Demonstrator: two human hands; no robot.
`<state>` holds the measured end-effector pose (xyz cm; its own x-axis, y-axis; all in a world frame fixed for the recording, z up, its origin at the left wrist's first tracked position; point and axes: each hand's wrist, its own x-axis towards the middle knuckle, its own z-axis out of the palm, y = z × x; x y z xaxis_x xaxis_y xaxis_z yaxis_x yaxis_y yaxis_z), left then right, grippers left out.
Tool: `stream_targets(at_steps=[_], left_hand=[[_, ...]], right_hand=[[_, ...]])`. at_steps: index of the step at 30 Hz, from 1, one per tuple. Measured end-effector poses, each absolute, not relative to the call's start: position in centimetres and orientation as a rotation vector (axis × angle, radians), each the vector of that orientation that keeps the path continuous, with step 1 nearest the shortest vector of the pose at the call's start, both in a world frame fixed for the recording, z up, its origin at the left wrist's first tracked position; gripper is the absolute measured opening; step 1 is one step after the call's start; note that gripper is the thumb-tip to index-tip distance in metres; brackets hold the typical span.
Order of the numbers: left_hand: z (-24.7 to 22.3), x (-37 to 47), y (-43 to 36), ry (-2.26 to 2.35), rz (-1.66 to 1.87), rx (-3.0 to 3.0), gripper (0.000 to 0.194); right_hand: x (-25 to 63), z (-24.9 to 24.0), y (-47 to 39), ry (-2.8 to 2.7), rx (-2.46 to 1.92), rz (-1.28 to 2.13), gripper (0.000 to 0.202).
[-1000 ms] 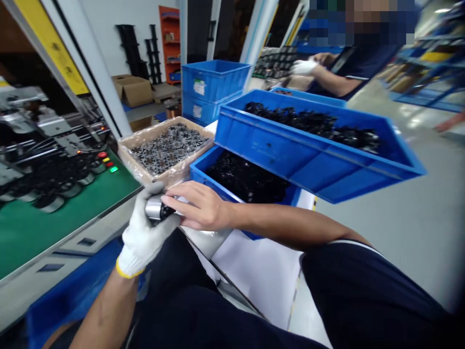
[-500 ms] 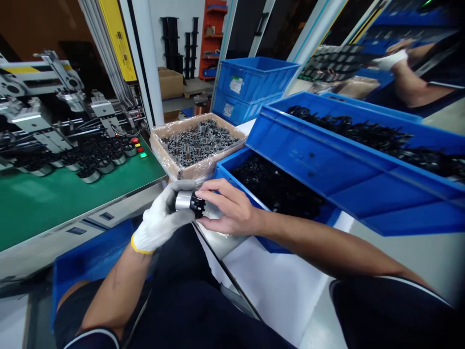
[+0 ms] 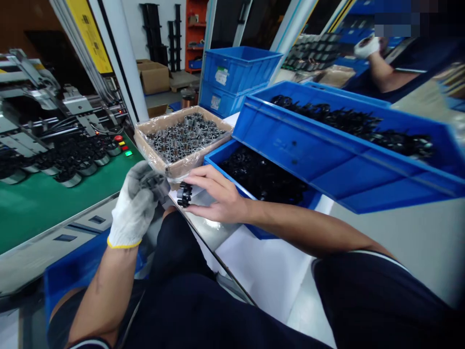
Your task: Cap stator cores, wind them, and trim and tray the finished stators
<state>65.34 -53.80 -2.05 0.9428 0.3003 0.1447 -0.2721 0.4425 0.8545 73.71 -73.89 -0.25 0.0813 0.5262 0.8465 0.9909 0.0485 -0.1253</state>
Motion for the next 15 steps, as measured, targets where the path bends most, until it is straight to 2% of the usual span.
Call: stream_targets(at_steps=[7, 10, 15], left_hand=[[-3.6, 65.1, -56.5, -0.038, 0.235, 1.159, 0.067], [-4.1, 64.9, -56.1, -0.12, 0.292, 1.322, 0.068], [-4.1, 64.7, -55.0, -0.181, 0.346, 1.556, 0.092]], right_hand=[[73.9, -0.5, -73.9, -1.521, -1.592, -0.781, 0.05], [73.9, -0.6, -74.1, -1.565, -1.596, -0.774, 0.048], [73.9, -0.8, -74.2, -1.617, -1.586, -0.787, 0.038]])
